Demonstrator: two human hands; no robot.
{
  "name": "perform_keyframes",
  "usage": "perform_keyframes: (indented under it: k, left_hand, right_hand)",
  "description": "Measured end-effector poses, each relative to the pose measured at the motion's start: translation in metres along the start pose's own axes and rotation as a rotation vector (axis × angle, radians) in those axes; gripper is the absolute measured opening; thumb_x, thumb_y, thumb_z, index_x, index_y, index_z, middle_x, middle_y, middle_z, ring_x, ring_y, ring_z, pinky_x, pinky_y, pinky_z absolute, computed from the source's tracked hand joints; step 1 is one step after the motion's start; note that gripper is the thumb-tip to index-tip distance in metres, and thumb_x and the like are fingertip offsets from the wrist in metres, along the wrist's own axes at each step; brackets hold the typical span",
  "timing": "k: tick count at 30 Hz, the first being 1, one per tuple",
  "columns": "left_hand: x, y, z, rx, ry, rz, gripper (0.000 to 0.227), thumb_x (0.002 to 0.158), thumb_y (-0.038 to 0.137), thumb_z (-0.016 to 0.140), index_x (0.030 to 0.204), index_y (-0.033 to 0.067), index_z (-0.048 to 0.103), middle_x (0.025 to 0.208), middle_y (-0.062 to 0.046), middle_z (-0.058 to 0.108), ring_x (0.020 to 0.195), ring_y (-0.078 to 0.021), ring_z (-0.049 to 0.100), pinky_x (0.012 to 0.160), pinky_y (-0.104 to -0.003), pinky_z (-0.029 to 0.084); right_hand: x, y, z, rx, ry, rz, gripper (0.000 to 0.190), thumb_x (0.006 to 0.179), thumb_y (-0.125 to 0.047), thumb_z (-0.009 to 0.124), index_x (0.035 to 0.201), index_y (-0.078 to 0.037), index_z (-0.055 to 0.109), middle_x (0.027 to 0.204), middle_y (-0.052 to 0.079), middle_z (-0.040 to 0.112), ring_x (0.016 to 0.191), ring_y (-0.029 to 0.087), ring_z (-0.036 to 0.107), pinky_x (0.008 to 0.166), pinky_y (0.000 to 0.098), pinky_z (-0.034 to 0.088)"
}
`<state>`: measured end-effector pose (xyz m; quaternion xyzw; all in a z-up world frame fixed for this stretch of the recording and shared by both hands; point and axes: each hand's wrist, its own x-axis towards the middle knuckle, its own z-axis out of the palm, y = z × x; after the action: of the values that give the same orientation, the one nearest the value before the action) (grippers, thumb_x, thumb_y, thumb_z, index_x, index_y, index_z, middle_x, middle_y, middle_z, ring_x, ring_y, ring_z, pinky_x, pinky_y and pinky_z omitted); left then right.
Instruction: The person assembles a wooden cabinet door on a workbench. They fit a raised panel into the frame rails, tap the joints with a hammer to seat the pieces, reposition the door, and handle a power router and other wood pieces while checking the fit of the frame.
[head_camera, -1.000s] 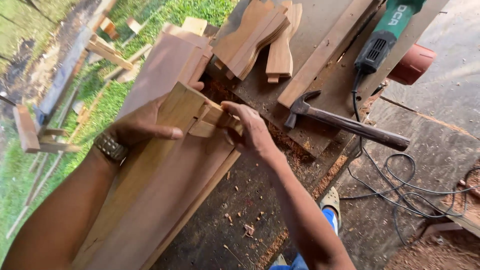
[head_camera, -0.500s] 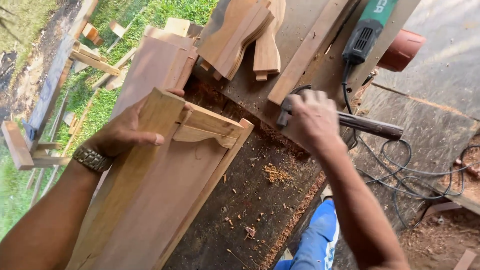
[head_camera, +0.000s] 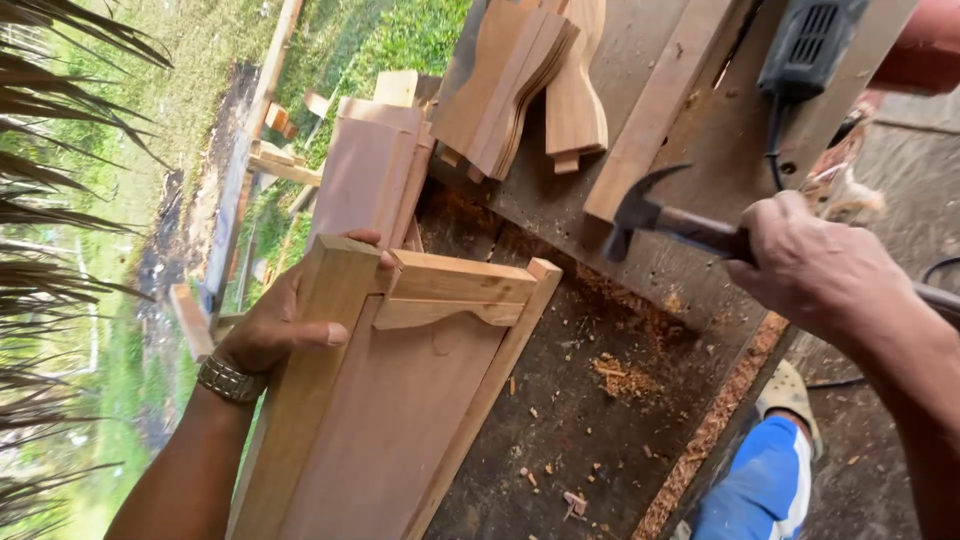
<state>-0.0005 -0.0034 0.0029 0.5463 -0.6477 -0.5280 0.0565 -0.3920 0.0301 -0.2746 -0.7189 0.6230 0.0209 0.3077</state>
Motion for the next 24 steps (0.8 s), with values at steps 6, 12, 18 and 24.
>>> perform_keyframes:
  k: [6, 12, 18, 24]
  left_hand:
    - [-0.003, -0.005, -0.001, -0.028, 0.004, -0.002, 0.099, 0.069, 0.014, 0.077, 0.156, 0.0007, 0.034, 0.143, -0.01, 0.056, 0.14, -0.0248, 0.051, 0.119, -0.041, 0.04]
    - [-0.001, 0.0, 0.002, -0.02, -0.002, 0.003, 0.099, 0.069, 0.013, 0.077, 0.157, 0.0009, 0.032, 0.143, -0.011, 0.056, 0.14, -0.0248, 0.051, 0.119, -0.04, 0.04]
    - [-0.007, -0.002, 0.006, -0.024, 0.019, -0.004, 0.098, 0.07, 0.013, 0.076, 0.156, -0.001, 0.033, 0.141, -0.011, 0.057, 0.138, -0.0251, 0.052, 0.12, -0.039, 0.04]
    - [-0.004, 0.003, 0.006, -0.048, 0.038, -0.024, 0.099, 0.067, 0.014, 0.076, 0.155, -0.0012, 0.034, 0.138, -0.011, 0.058, 0.137, -0.025, 0.053, 0.119, -0.039, 0.04]
  right_hand:
    - [0.005, -0.047, 0.004, 0.797, 0.004, -0.022, 0.04, 0.096, -0.02, 0.064, 0.124, -0.003, 0.04, 0.095, 0.019, 0.063, 0.069, 0.028, 0.069, 0.06, 0.0391, 0.06]
    - [0.038, -0.108, -0.008, 0.653, 0.26, -0.345, 0.039, 0.095, -0.025, 0.064, 0.129, -0.016, 0.047, 0.08, 0.019, 0.069, 0.071, 0.037, 0.068, 0.065, 0.0504, 0.057]
    - [0.044, -0.127, 0.001, 0.65, 0.426, -0.54, 0.067, 0.087, -0.026, 0.072, 0.148, -0.027, 0.042, 0.091, 0.019, 0.07, 0.081, 0.04, 0.069, 0.069, 0.0521, 0.055]
    - [0.037, -0.124, -0.012, 0.562, 0.347, -0.509, 0.071, 0.087, -0.027, 0.07, 0.151, -0.025, 0.038, 0.096, 0.017, 0.071, 0.082, 0.039, 0.07, 0.066, 0.051, 0.056]
